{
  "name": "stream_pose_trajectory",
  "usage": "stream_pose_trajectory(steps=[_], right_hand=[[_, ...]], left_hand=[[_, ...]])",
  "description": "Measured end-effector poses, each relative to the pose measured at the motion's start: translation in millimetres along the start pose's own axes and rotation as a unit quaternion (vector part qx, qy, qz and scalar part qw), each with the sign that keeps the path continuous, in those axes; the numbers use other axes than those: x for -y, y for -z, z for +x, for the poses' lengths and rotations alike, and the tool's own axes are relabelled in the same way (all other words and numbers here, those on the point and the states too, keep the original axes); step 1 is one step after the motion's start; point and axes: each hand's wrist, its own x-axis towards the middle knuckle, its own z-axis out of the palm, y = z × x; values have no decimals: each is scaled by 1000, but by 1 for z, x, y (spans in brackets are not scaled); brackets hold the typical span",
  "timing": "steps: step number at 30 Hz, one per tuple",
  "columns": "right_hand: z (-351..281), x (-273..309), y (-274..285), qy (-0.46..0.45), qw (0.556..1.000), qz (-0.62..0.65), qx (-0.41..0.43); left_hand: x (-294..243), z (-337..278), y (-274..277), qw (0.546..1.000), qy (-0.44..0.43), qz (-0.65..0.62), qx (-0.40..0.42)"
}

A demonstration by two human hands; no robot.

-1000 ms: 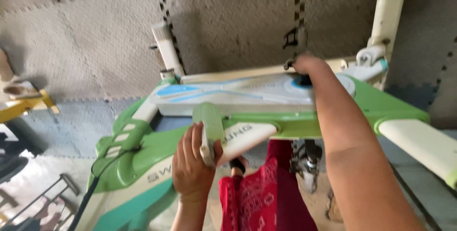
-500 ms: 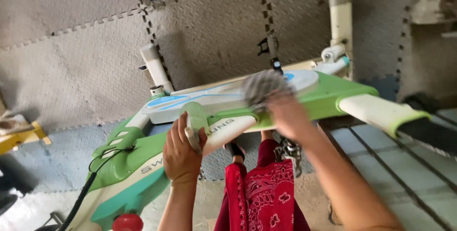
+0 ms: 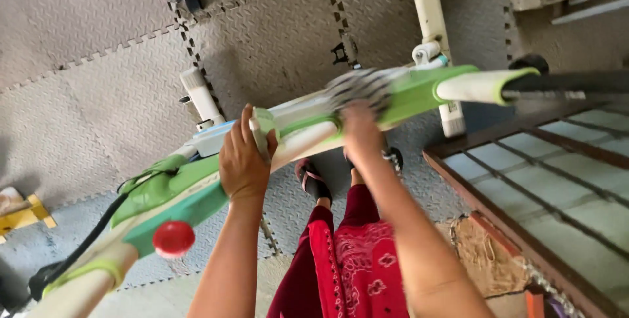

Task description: The recorder is cleaning and wiping down various pieces of cardio gym equipment using a cloth and a spray bottle.

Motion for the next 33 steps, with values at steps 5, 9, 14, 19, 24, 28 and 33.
stream_pose_trajectory(steps=[5,9,14,19,24,28,33], right_hand=[[-53,13,-8,-52,988,115,93],[-84,-54,-6,-132,809,573,18],[-124,-43,56,-157,652,742,-7],[-157,11,111,-40,545,838,-4],[-172,21,106,-4,617,786,38],[-175,25,94,5,767,637,70],[-144,12,104,-99,809,573,89]], left_hand=[[-2,-3,14,998,-24,-57,-16],[1,-10,23,987,-66,-144,-23],[-13,-17,27,959,-153,-230,-56],[-63,-30,52,887,-289,-361,0],[-96,-59,36,859,-307,-378,159],[-104,-81,10,863,-198,-349,305],[-99,-94,-15,867,-164,-344,322]])
